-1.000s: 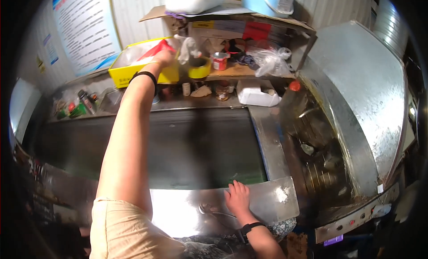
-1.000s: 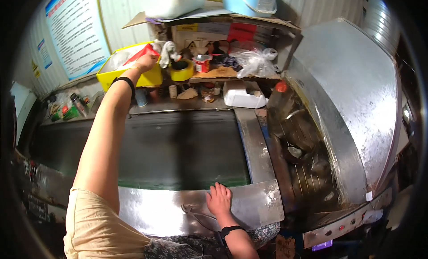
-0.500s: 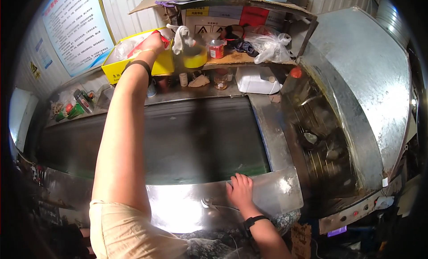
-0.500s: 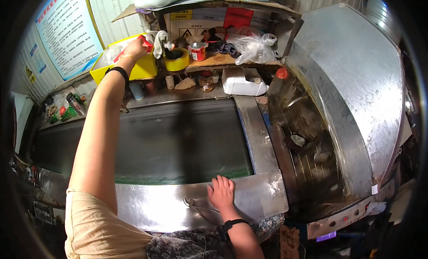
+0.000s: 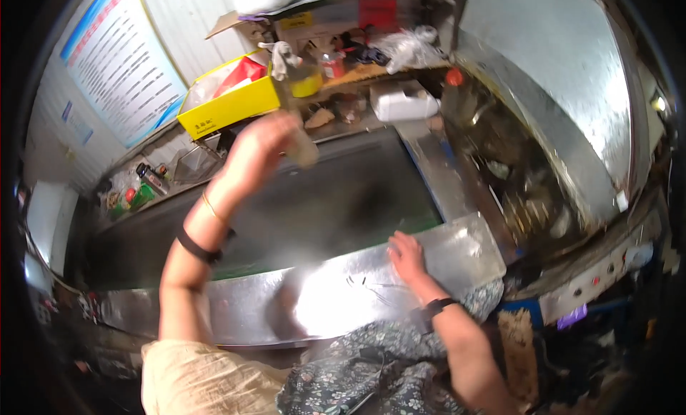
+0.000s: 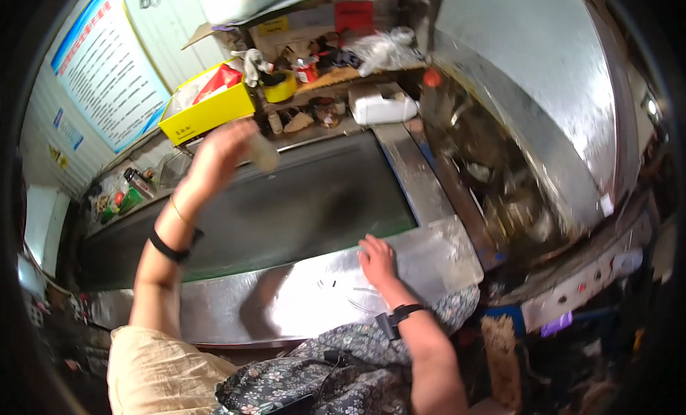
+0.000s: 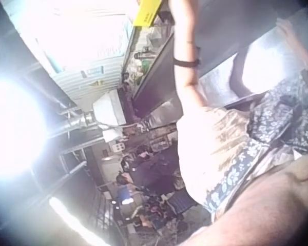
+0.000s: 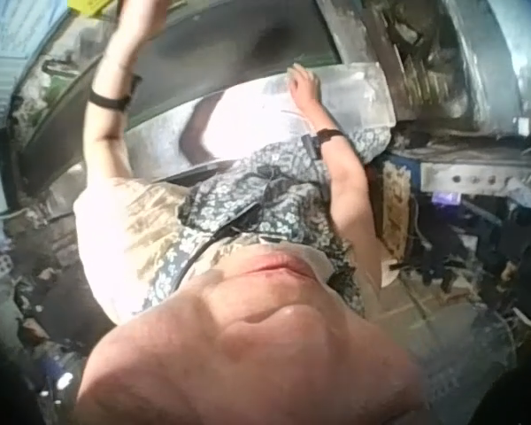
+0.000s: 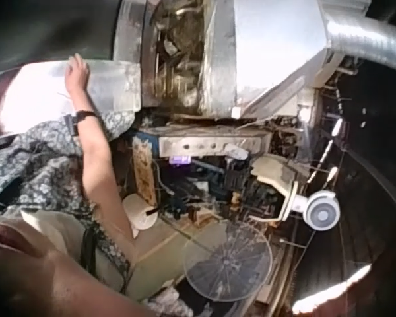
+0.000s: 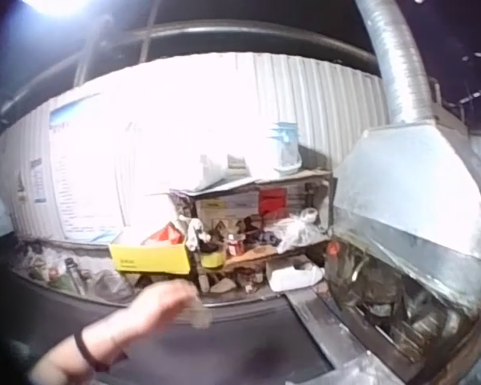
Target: Operating a lasting machine to shape shoes and placing finished components on a conveyor belt.
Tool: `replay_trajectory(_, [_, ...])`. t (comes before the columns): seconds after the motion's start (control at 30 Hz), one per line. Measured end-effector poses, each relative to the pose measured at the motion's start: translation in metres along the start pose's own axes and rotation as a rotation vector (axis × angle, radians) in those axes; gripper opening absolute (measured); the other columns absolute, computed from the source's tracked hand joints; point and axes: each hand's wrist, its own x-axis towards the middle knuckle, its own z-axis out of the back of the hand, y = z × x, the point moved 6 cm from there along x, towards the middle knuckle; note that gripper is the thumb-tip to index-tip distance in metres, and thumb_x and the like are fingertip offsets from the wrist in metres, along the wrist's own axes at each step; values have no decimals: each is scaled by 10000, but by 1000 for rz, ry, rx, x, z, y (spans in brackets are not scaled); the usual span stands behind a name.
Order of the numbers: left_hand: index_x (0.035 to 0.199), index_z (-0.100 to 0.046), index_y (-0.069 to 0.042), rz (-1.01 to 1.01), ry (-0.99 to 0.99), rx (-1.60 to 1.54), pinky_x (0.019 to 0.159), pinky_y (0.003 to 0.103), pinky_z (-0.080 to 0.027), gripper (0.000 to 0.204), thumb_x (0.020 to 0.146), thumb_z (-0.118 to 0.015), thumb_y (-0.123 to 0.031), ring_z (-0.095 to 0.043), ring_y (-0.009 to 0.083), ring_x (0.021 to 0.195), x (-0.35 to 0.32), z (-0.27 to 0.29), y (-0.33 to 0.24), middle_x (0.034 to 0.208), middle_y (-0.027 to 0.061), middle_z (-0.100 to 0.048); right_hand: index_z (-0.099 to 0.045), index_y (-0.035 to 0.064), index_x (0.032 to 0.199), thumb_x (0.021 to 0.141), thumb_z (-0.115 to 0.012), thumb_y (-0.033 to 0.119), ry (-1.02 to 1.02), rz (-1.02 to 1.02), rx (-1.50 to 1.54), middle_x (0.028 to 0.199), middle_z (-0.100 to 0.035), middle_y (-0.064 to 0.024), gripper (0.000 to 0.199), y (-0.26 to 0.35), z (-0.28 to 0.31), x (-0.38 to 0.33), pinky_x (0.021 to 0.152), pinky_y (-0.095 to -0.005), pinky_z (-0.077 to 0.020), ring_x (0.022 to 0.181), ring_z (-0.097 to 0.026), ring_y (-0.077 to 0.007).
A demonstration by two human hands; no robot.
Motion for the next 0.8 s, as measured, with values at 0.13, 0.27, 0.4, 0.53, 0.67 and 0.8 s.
replay_trajectory(0.13, [1187, -608, 5, -136, 236, -183, 926, 400, -527, 402, 788, -608, -47, -619, 346, 1090, -45, -124, -137, 1185, 184, -628, -633, 25, 1173, 881, -668, 99, -212, -16, 452, 1201, -649, -158, 303, 2, 60, -48, 914, -393, -508, 1078, -633, -316])
replay_trajectory(0.27, [1298, -538, -17, -245, 242, -341, 849, 388, -542, 518, 799, -666, -72, -627, 312, 1028, -58, -223, -226, 1149, 142, -646, -609, 11, 1203, 895, -664, 91, -69, -369, 476, 1149, -668, -133, 323, -25, 100, -121, 812, -326, -534, 958, -668, -218])
replay_trajectory(0.4, [1500, -314, -81, -238, 436, -553, 790, 396, -558, 811, 786, -695, -36, -643, 323, 946, -66, -276, -260, 1110, 142, -655, -572, 15, 1262, 892, -684, 109, -234, -356, 448, 1127, -667, -139, 398, -31, 125, -154, 783, -320, -538, 932, -667, -207])
replay_trajectory(0.53, [1553, -191, -158, -85, 540, -686, 849, 439, -523, 868, 832, -673, -114, -623, 415, 973, -81, -305, -264, 1209, 190, -621, -535, 1, 1288, 886, -704, 198, -217, -374, 349, 1152, -608, -166, 478, -20, 118, -148, 786, -361, -541, 930, -658, -267])
replay_trajectory(0.67, [1536, -173, -26, 162, 352, -764, 1030, 450, -416, 972, 763, -743, -172, -547, 427, 1170, -102, -327, -260, 1369, 233, -528, -583, 8, 1190, 848, -719, 300, -212, -198, -67, 1071, -594, -177, 470, 10, 124, -129, 822, -434, -530, 957, -636, -360])
replay_trajectory(0.8, [1451, -303, 32, 462, 296, -670, 1148, 583, -179, 922, 712, -778, -248, -490, 416, 1246, -131, -349, -255, 1325, 231, -538, -615, 29, 1047, 798, -748, 355, -28, -239, -250, 1050, -607, -162, 431, 18, 125, -114, 801, -435, -530, 962, -636, -350])
